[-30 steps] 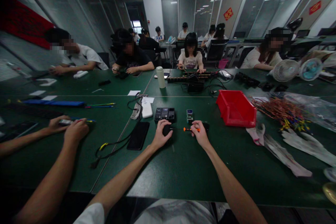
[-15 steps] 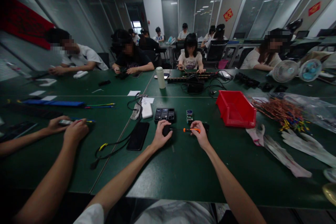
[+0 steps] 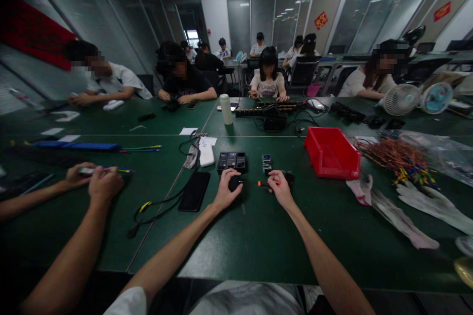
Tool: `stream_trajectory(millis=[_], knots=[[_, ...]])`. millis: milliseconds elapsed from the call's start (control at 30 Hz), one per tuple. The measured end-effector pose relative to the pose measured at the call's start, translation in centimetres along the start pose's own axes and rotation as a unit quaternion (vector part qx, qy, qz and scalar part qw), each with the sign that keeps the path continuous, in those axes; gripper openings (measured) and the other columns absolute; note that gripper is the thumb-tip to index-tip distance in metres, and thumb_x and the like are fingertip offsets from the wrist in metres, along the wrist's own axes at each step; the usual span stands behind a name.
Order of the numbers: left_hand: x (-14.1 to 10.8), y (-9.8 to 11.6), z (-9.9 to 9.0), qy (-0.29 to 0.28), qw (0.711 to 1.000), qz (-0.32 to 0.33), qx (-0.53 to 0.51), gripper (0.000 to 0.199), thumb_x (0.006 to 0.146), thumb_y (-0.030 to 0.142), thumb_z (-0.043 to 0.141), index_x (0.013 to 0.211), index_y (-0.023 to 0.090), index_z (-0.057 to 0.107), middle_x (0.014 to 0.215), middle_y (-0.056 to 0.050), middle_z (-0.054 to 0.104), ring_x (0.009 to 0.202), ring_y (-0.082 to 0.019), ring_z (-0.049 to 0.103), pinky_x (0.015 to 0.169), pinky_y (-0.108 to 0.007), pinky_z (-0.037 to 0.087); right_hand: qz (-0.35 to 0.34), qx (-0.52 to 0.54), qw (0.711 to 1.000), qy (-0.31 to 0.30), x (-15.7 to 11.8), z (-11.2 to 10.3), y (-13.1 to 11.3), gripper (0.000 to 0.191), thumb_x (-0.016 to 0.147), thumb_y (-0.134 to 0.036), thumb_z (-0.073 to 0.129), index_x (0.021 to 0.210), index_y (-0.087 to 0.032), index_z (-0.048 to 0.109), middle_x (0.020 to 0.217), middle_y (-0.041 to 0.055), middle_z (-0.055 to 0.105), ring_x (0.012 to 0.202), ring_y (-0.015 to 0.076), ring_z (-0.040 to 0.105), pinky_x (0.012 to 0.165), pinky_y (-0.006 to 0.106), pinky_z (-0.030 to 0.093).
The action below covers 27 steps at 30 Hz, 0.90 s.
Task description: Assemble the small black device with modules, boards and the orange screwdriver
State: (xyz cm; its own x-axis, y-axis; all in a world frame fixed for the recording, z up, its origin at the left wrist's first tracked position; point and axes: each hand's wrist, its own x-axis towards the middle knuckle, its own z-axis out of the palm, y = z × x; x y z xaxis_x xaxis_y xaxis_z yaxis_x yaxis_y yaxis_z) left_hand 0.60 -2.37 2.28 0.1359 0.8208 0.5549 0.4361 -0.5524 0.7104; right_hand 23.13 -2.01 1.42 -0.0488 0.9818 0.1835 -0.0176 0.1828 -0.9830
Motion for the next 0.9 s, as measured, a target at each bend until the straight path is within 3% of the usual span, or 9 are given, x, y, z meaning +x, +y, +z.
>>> stream_trajectory(millis=[133, 300, 700, 900], knots=[[0.0, -0.06, 0.02, -0.001, 1.0, 0.001, -0.003, 0.032, 0.075, 0.018, 0.057, 0.106, 0.021, 0.05, 0.111, -0.007, 0.042, 0.109, -0.019, 0.046, 0.099, -0.04, 0.036, 0.019, -0.043, 0.999, 0.017, -0.04, 0.14, 0.33, 0.024, 0.078, -0.04, 0.053, 0.094, -0.022, 0.051, 0.061, -0.0059, 0.041, 0.047, 0.0082, 0.04, 0.038, 0.018, 0.033], [0.05, -0.04, -0.03, -0.003, 1.0, 0.0, -0.007, 0.032, 0.075, 0.018, 0.057, 0.107, 0.022, 0.05, 0.112, -0.007, 0.042, 0.11, -0.019, 0.045, 0.099, -0.04, 0.036, 0.011, -0.057, 0.998, 0.03, -0.03, 0.36, 0.16, 0.026, 0.077, -0.044, 0.055, 0.089, -0.02, 0.054, 0.055, -0.0073, 0.036, 0.044, 0.0077, 0.037, 0.038, 0.019, 0.033], [0.17, -0.06, 0.02, 0.004, 1.0, -0.008, -0.014, 0.03, 0.079, 0.02, 0.054, 0.108, 0.022, 0.051, 0.112, -0.007, 0.044, 0.109, -0.019, 0.046, 0.099, -0.04, 0.036, 0.024, -0.066, 0.996, 0.047, 0.04, 0.09, -0.17, 0.029, 0.074, -0.045, 0.059, 0.085, -0.019, 0.054, 0.061, -0.0029, 0.047, 0.055, 0.0117, 0.046, 0.042, 0.019, 0.038], [0.19, -0.07, 0.03, 0.003, 1.0, -0.005, -0.01, 0.029, 0.078, 0.02, 0.054, 0.108, 0.021, 0.051, 0.112, -0.007, 0.045, 0.11, -0.019, 0.046, 0.098, -0.04, 0.036, 0.026, -0.08, 0.993, 0.085, 0.05, -0.17, -0.18, 0.032, 0.071, -0.049, 0.06, 0.081, -0.019, 0.054, 0.064, -0.0002, 0.051, 0.058, 0.0137, 0.049, 0.042, 0.021, 0.04]])
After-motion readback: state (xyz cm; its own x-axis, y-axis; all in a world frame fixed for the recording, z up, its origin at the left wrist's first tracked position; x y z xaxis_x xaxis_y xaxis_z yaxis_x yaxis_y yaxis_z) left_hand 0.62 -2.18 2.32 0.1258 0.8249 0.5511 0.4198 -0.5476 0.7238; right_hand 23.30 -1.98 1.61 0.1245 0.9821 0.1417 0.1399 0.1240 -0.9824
